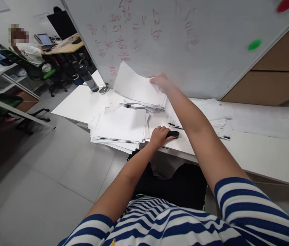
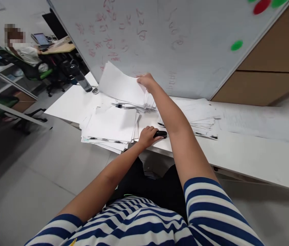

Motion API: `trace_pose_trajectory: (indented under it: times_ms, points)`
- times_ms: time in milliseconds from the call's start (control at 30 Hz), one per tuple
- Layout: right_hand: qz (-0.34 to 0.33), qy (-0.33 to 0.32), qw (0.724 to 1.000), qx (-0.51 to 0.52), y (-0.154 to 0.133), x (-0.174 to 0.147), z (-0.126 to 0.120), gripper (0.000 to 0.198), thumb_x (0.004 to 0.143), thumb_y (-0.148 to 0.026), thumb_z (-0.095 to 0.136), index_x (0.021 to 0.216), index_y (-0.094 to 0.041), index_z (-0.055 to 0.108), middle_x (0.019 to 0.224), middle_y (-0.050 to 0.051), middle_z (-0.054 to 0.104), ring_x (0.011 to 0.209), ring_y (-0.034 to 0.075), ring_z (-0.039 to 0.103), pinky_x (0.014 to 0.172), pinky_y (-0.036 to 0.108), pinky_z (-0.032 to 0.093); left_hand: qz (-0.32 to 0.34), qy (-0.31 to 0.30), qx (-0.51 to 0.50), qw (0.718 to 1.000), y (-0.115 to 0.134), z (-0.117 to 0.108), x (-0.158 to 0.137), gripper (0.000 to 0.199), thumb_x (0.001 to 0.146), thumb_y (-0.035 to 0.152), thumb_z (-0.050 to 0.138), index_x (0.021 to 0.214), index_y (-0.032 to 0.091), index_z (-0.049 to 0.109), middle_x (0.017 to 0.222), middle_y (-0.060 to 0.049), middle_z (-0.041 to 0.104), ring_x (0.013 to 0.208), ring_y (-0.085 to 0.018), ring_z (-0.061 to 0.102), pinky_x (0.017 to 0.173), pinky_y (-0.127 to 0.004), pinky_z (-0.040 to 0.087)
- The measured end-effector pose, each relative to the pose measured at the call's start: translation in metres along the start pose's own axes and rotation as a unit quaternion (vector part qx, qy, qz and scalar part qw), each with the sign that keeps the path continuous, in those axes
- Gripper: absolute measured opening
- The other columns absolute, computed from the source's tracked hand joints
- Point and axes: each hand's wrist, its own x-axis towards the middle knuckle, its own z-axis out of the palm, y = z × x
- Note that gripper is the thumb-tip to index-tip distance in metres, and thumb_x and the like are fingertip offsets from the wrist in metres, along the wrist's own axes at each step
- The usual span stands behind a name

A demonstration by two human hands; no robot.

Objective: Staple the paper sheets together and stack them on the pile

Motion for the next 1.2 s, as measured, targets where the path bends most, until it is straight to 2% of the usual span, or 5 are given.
trace_pose_trajectory:
  times_ms: [200, 433, 667, 1000, 1200]
  points:
    - [0.078, 0.07, 0.98, -0.169, 0.078, 0.044, 0.02, 0.038, 0.088, -0.027, 0.058, 0.119, -0.005, 0.063, 0.103, 0.016, 0.067, 0.104, 0.027, 0.066, 0.093, 0.049, 0.053, 0.002, -0.035, 0.017, 0.999, 0.001, -0.003, 0.0, 0.057, 0.094, 0.068, 0.04, 0.107, 0.019, 0.065, 0.099, -0.011, 0.066, 0.093, -0.024, 0.059, 0.072, -0.036, 0.041]
    - [-0.102, 0.141, 0.881, -0.44, 0.112, -0.011, -0.033, 0.056, 0.098, -0.034, 0.032, 0.151, -0.014, 0.035, 0.149, 0.024, 0.044, 0.134, 0.036, 0.049, 0.105, 0.06, 0.044, 0.008, -0.006, 0.008, 1.0, -0.001, 0.003, 0.0, 0.057, 0.094, 0.068, 0.038, 0.104, 0.018, 0.064, 0.098, -0.011, 0.065, 0.092, -0.024, 0.059, 0.072, -0.035, 0.041]
    - [-0.178, -0.069, 0.8, -0.568, 0.092, -0.104, -0.015, 0.046, 0.094, -0.031, 0.047, 0.135, -0.014, 0.056, 0.155, 0.019, 0.043, 0.143, 0.035, 0.037, 0.113, 0.056, 0.034, -0.021, 0.01, -0.006, 1.0, 0.0, 0.001, 0.002, 0.053, 0.094, 0.066, 0.043, 0.105, 0.018, 0.064, 0.099, -0.012, 0.065, 0.095, -0.025, 0.059, 0.076, -0.036, 0.043]
    - [-0.199, -0.129, 0.732, -0.639, 0.101, -0.082, 0.025, 0.034, 0.096, -0.019, 0.041, 0.116, -0.018, 0.068, 0.152, 0.016, 0.047, 0.141, 0.03, 0.038, 0.116, 0.055, 0.024, -0.017, -0.029, 0.015, 0.999, 0.002, -0.002, 0.003, 0.047, 0.096, 0.057, 0.048, 0.11, 0.015, 0.064, 0.106, -0.014, 0.067, 0.097, -0.027, 0.06, 0.074, -0.039, 0.045]
    - [-0.159, -0.126, 0.755, -0.624, 0.109, -0.071, 0.031, 0.034, 0.097, -0.024, 0.041, 0.117, -0.014, 0.067, 0.131, 0.018, 0.061, 0.118, 0.032, 0.052, 0.108, 0.053, 0.031, -0.011, -0.032, 0.005, 0.999, 0.001, -0.003, 0.002, 0.048, 0.095, 0.059, 0.049, 0.108, 0.015, 0.065, 0.106, -0.015, 0.066, 0.098, -0.027, 0.06, 0.075, -0.039, 0.046]
